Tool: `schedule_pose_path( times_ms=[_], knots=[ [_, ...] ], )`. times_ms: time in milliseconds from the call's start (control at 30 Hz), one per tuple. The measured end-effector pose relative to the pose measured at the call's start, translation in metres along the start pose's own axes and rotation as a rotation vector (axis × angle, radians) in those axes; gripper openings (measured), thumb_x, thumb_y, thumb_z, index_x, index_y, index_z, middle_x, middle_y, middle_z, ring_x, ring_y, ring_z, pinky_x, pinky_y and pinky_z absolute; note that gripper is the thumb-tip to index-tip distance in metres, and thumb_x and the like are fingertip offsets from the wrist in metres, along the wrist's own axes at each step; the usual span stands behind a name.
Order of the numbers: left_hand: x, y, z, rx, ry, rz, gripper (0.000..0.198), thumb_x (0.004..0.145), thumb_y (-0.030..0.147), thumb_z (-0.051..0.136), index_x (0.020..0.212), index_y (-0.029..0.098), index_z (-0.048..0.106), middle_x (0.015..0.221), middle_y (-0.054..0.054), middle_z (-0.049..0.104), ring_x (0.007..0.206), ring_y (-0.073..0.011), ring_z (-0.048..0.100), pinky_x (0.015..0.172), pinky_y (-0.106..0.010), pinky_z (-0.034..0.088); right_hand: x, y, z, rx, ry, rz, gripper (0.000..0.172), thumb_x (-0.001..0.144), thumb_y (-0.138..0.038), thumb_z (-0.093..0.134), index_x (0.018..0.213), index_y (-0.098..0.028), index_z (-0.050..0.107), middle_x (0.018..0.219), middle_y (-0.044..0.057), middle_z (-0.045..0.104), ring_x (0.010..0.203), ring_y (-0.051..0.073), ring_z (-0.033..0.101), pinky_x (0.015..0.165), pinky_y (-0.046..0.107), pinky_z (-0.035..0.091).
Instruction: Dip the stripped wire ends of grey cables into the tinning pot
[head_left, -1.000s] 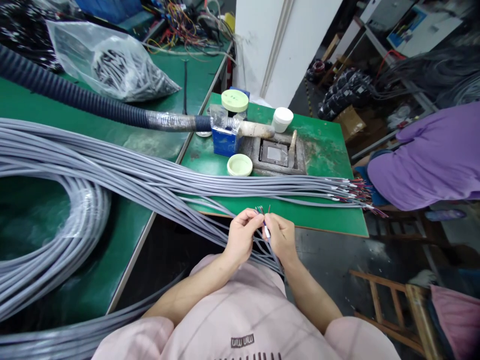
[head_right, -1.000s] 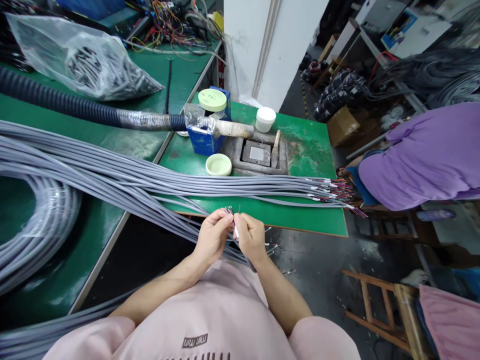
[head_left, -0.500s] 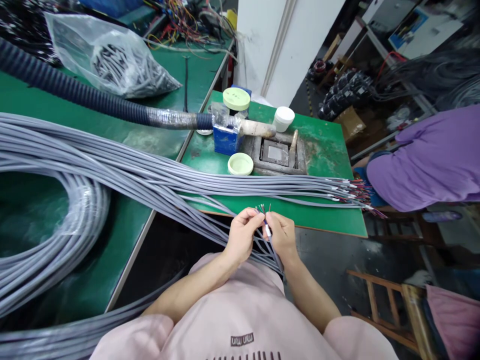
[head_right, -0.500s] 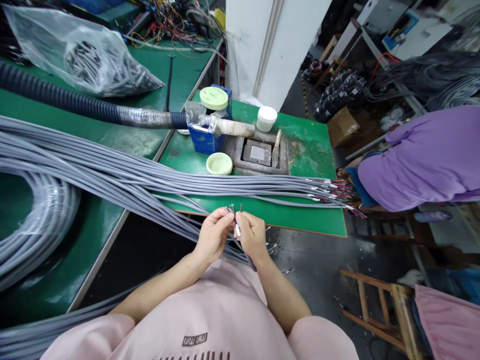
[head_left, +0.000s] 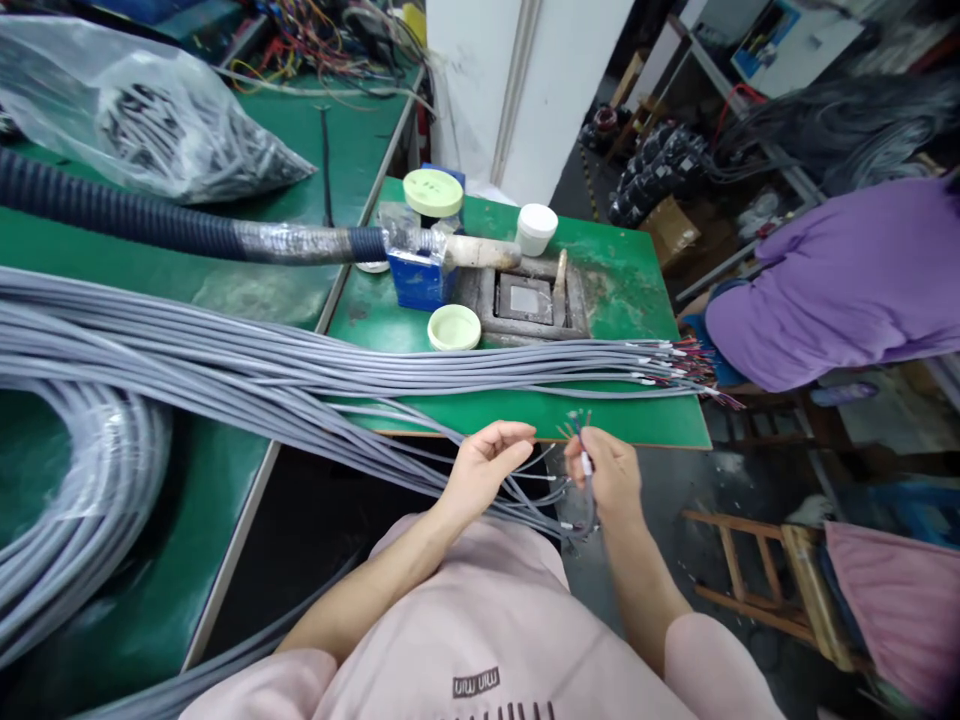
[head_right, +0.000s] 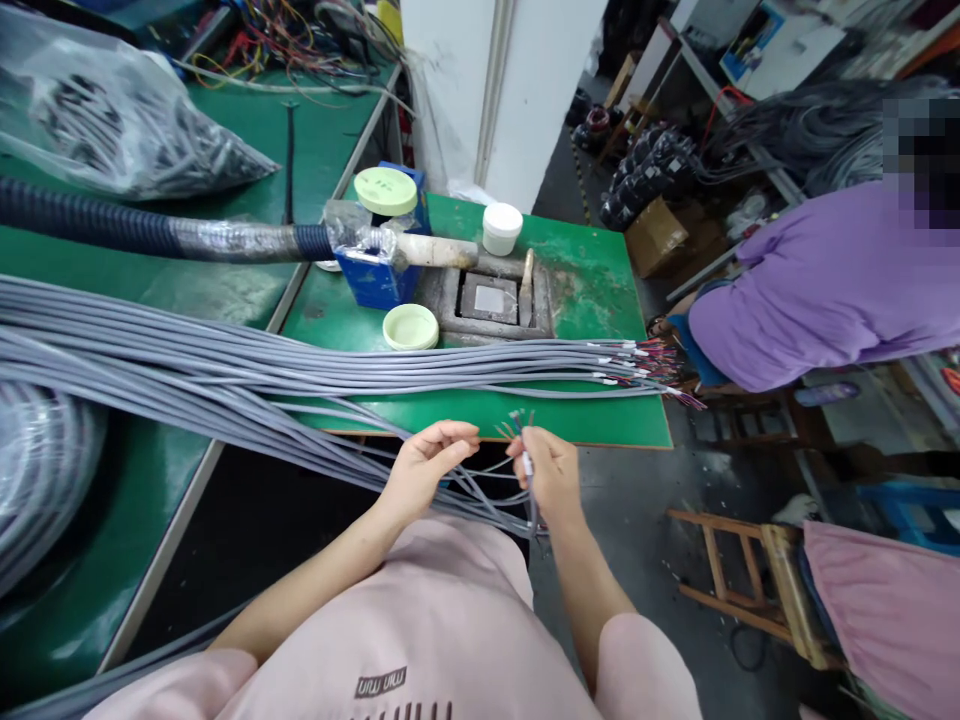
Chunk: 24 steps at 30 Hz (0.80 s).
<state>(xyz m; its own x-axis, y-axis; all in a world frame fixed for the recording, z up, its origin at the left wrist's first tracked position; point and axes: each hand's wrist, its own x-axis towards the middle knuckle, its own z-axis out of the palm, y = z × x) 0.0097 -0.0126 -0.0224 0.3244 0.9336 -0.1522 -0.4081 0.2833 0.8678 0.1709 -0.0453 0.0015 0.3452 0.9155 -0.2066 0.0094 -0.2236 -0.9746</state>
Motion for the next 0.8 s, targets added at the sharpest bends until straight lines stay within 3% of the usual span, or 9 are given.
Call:
schedule_pose_path(
  times_ms=[133,167,233,267,333,433,633,800],
  knots=[
    [0.007,0.008,-0.007,0.530,-0.110,0.351,0.013,0.083,0.029,0.065,0.087,0.019,0.071,0.085,-0.005,0.070,0.081,-0.0156,0.063,0.076,-0.030,0.049,-0.009,0.028,-0.078,-0.019,0.233,0.121,0.043,0.072,-0.060,0.062,0.058,-0.019,0.057,0.036,-0.007,0.040,0.031,0.007,0.034,0.036,0.021,0.027],
    [0.012,0.010,-0.010,0.668,-0.120,0.446,0.013,0.085,0.029,0.063,0.090,0.020,0.071,0.087,-0.006,0.070,0.083,-0.0165,0.063,0.078,-0.032,0.049,-0.013,0.038,-0.097,-0.133,0.282,0.153,0.044,0.074,-0.060,0.058,0.058,-0.019,0.058,0.037,-0.006,0.042,0.032,0.009,0.037,0.037,0.022,0.029],
    [0.023,0.015,-0.017,0.920,-0.105,0.592,0.016,0.087,0.028,0.060,0.096,0.020,0.070,0.091,-0.007,0.071,0.085,-0.0185,0.062,0.078,-0.034,0.047,-0.021,0.059,-0.131,-0.521,0.257,0.282,0.040,0.079,-0.053,0.054,0.058,-0.019,0.060,0.043,-0.001,0.053,0.038,0.012,0.048,0.043,0.023,0.035],
    [0.030,0.018,-0.021,1.033,-0.084,0.637,0.017,0.088,0.028,0.058,0.098,0.020,0.070,0.093,-0.007,0.071,0.087,-0.0195,0.062,0.078,-0.035,0.046,-0.025,0.068,-0.142,-0.751,0.214,0.364,0.039,0.080,-0.047,0.053,0.053,-0.019,0.058,0.043,0.001,0.055,0.040,0.012,0.051,0.045,0.024,0.036],
    [0.042,0.021,-0.026,1.215,-0.037,0.681,0.020,0.090,0.028,0.055,0.100,0.019,0.069,0.096,-0.008,0.071,0.090,-0.0214,0.060,0.077,-0.036,0.045,-0.032,0.082,-0.152,-0.975,0.173,0.430,0.035,0.080,-0.039,0.053,0.050,-0.020,0.057,0.048,0.003,0.060,0.046,0.014,0.058,0.050,0.024,0.037],
    [0.053,0.024,-0.025,1.426,-0.011,0.665,0.023,0.090,0.027,0.054,0.105,0.018,0.068,0.100,-0.009,0.070,0.091,-0.0239,0.058,0.075,-0.037,0.042,-0.037,0.087,-0.133,-0.916,0.044,0.371,0.031,0.082,-0.038,0.048,0.059,-0.021,0.061,0.057,0.003,0.066,0.052,0.015,0.063,0.054,0.024,0.041],
    [0.049,0.019,-0.014,1.620,0.042,0.618,0.030,0.087,0.029,0.058,0.114,0.020,0.065,0.110,-0.011,0.065,0.098,-0.0290,0.054,0.079,-0.042,0.037,-0.018,0.051,-0.050,-0.424,-0.395,0.183,0.028,0.084,-0.040,0.052,0.085,-0.017,0.067,0.065,0.001,0.066,0.051,0.011,0.061,0.051,0.021,0.045],
    [0.049,0.016,-0.016,1.661,0.058,0.659,0.027,0.087,0.029,0.057,0.111,0.020,0.065,0.105,-0.011,0.064,0.095,-0.0287,0.054,0.077,-0.040,0.038,0.009,0.031,-0.007,-0.076,-0.465,0.147,0.028,0.082,-0.039,0.059,0.093,-0.015,0.066,0.062,-0.002,0.065,0.046,0.008,0.058,0.047,0.020,0.047]
  ],
)
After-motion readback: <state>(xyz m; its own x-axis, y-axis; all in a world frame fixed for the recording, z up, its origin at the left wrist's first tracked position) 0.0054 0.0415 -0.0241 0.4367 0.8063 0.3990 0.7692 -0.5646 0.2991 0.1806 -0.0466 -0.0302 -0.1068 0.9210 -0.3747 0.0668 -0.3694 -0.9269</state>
